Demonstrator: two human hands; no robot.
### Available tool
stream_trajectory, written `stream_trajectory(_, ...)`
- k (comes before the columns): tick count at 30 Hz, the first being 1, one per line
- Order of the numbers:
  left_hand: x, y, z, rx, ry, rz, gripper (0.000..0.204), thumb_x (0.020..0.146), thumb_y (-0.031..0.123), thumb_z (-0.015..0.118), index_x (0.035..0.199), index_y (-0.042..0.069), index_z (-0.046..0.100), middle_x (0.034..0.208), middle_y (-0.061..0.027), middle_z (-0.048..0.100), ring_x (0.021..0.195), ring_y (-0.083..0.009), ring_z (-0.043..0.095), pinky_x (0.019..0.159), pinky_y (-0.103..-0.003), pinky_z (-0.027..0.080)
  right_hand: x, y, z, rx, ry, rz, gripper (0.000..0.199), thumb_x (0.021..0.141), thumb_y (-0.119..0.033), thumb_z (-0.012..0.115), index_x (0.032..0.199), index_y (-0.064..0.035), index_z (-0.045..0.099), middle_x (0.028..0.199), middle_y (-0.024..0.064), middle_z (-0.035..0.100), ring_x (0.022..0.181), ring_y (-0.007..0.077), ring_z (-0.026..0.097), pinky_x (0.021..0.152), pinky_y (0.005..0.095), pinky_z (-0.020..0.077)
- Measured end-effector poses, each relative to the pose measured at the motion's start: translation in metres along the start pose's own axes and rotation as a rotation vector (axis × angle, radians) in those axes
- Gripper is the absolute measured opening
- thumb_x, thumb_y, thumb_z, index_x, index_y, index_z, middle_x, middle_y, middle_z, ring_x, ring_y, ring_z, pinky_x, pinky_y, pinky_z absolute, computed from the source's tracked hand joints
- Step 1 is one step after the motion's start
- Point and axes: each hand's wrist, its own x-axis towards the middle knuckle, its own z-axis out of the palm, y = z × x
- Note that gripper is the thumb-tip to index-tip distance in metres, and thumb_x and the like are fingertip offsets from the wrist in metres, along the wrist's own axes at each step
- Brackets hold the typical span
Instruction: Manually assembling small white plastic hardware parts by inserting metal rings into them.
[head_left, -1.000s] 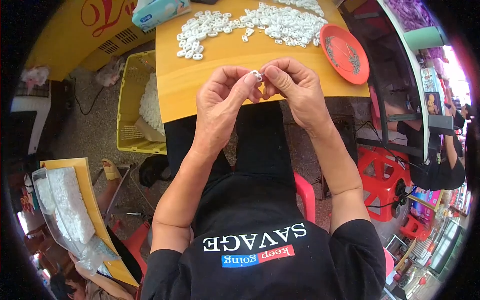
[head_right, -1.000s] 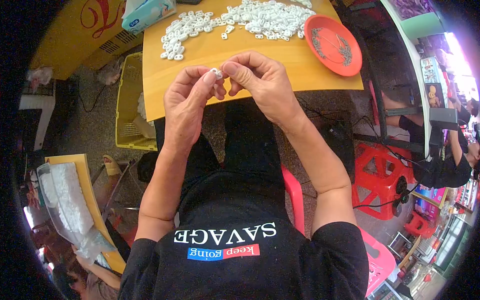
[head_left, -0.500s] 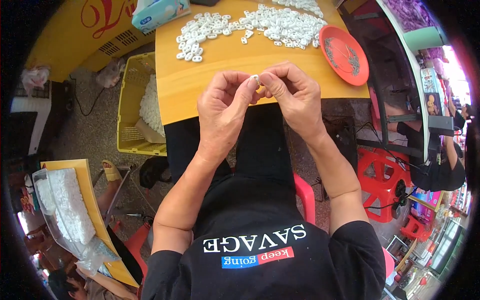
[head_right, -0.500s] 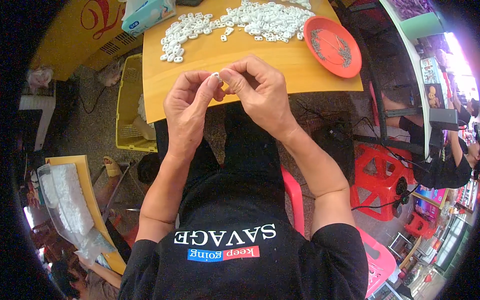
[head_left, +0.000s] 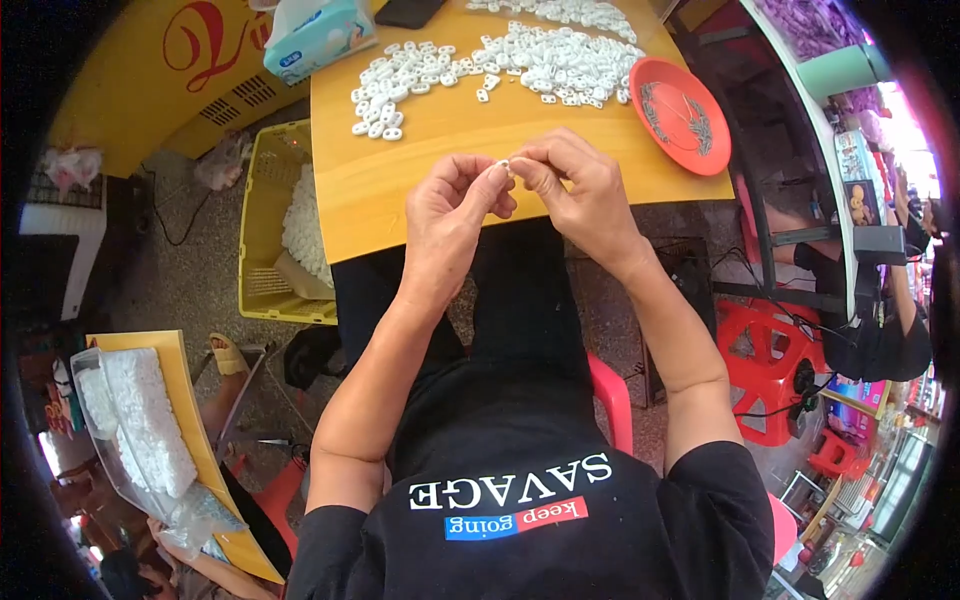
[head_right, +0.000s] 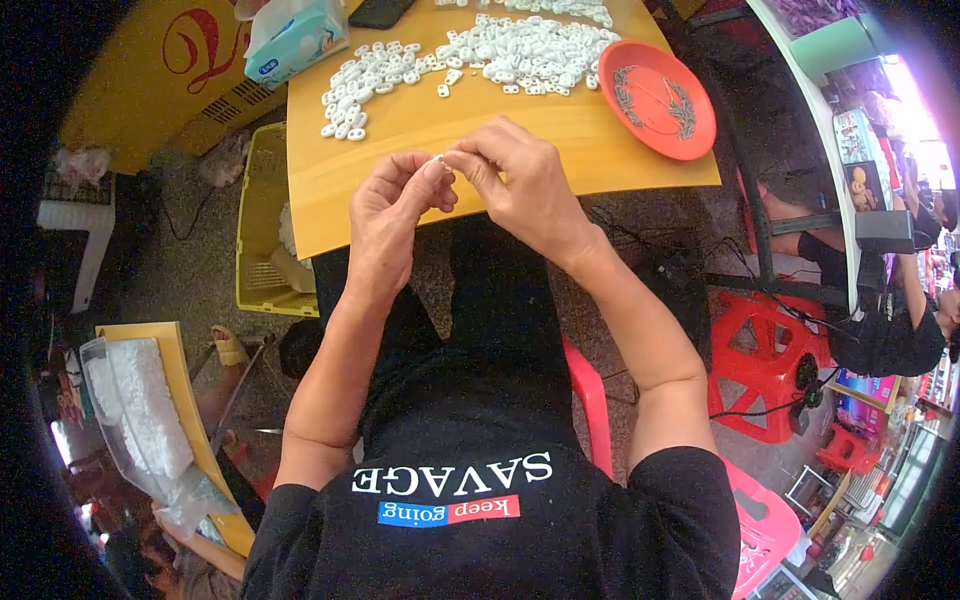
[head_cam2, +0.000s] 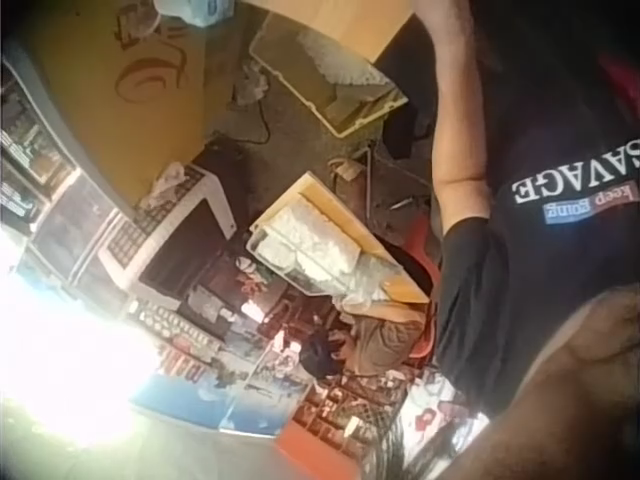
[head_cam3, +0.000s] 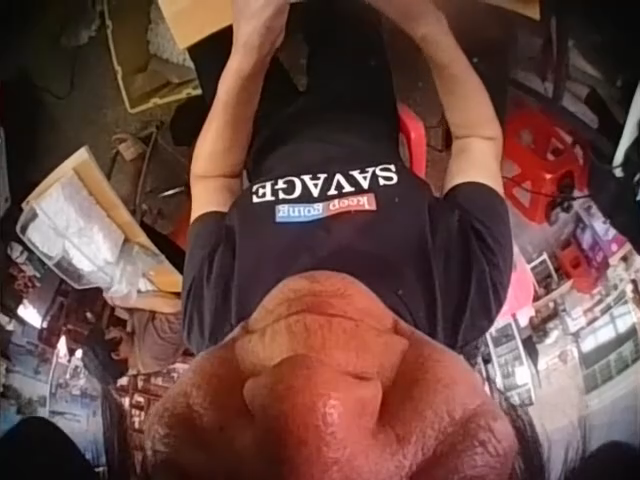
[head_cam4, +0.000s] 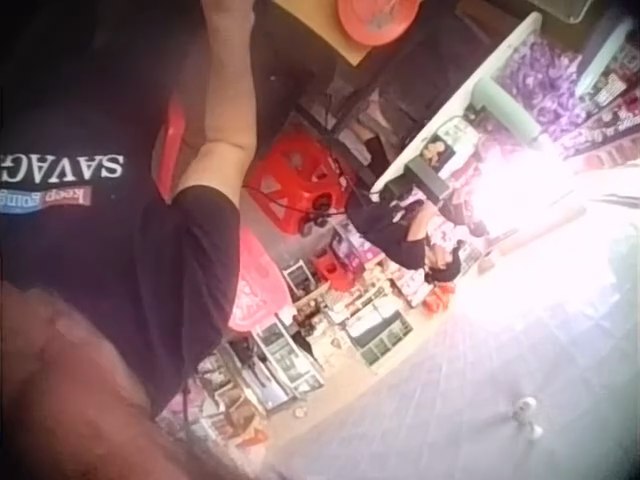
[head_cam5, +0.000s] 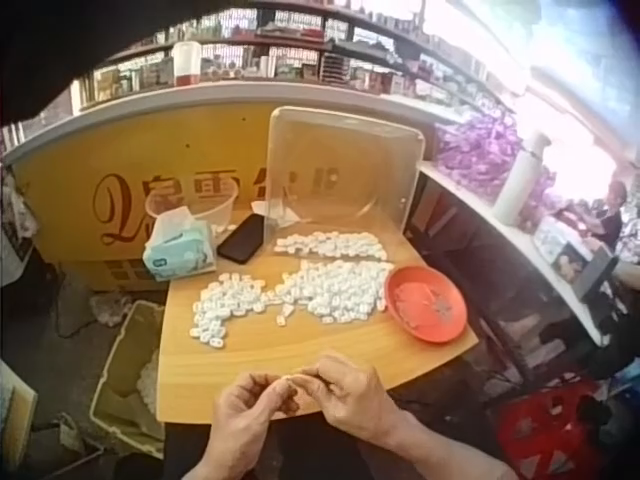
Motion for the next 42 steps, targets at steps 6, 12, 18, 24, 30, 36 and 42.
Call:
stream_trajectory(6, -0.003, 0.008, 0.000, -0.019, -0.064, -0.011, 0.014, 0.093, 0.010, 0.062, 0.097, -0.003, 0.059, 0.084, -0.0055, 0.064, 0.072, -0.0104, 0.061, 0.067, -0.023, 0.050, 0.006, -0.012, -0.009, -0.184, -0.051, -0.262, 0.009, 0.083, -0.003, 0.067, 0.080, -0.0006, 0.058, 0.072, 0.0125, 0.055, 0.066, 0.0309, 0.057, 0.056, 0.0370, 0.0458)
stream_trajectory(12, -0.004, 0.012, 0.006, 0.032, -0.049, 0.006, 0.014, 0.092, 0.010, 0.063, 0.095, -0.003, 0.060, 0.085, -0.0067, 0.066, 0.071, -0.0105, 0.061, 0.066, -0.023, 0.050, 0.002, -0.010, -0.004, -0.119, -0.015, -0.180, 0.010, 0.084, -0.004, 0.067, 0.080, -0.0009, 0.057, 0.072, 0.0123, 0.055, 0.065, 0.0299, 0.057, 0.056, 0.0361, 0.0450)
stream_trajectory(18, 0.005, 0.003, -0.002, 0.027, -0.046, -0.009, 0.014, 0.092, 0.010, 0.064, 0.095, -0.003, 0.060, 0.084, -0.0067, 0.065, 0.071, -0.0109, 0.061, 0.066, -0.024, 0.051, 0.000, -0.001, -0.002, -0.090, -0.028, -0.071, 0.009, 0.084, -0.004, 0.067, 0.081, -0.0008, 0.059, 0.072, 0.0122, 0.055, 0.066, 0.0289, 0.057, 0.057, 0.0360, 0.0450)
stream_trajectory(24, 0.002, 0.008, 0.002, 0.035, -0.047, -0.028, 0.014, 0.092, 0.010, 0.064, 0.094, -0.003, 0.060, 0.083, -0.0069, 0.064, 0.071, -0.0112, 0.061, 0.065, -0.024, 0.051, 0.004, -0.005, -0.006, -0.124, -0.009, -0.191, 0.010, 0.084, -0.004, 0.066, 0.080, -0.0006, 0.058, 0.073, 0.0112, 0.055, 0.066, 0.0282, 0.057, 0.057, 0.0351, 0.0453)
stream_trajectory(30, 0.006, 0.006, 0.003, 0.053, -0.029, -0.017, 0.014, 0.092, 0.010, 0.063, 0.094, -0.003, 0.060, 0.082, -0.0068, 0.064, 0.071, -0.0108, 0.061, 0.066, -0.023, 0.051, -0.005, 0.002, 0.009, 0.014, 0.022, 0.008, 0.012, 0.087, -0.006, 0.065, 0.079, 0.0001, 0.058, 0.070, 0.0101, 0.055, 0.064, 0.0237, 0.057, 0.056, 0.0331, 0.0449)
stream_trajectory(36, 0.014, -0.007, -0.016, 0.041, 0.007, -0.027, 0.014, 0.092, 0.010, 0.063, 0.095, -0.003, 0.060, 0.083, -0.0061, 0.064, 0.071, -0.0107, 0.061, 0.066, -0.024, 0.051, 0.008, 0.028, -0.001, 0.039, -0.096, 0.164, 0.014, 0.090, -0.013, 0.063, 0.089, 0.0011, 0.066, 0.077, 0.0119, 0.061, 0.066, 0.0209, 0.060, 0.059, 0.0313, 0.0466)
stream_trajectory(42, 0.018, -0.006, -0.033, 0.072, 0.101, 0.033, 0.014, 0.093, 0.010, 0.062, 0.098, -0.003, 0.059, 0.084, -0.0061, 0.064, 0.072, -0.0109, 0.060, 0.068, -0.025, 0.051, 0.048, 0.080, -0.039, -0.413, 0.072, 0.042, 0.016, 0.089, -0.018, 0.064, 0.095, -0.0049, 0.070, 0.090, 0.0123, 0.066, 0.078, 0.0279, 0.065, 0.069, 0.0366, 0.0507)
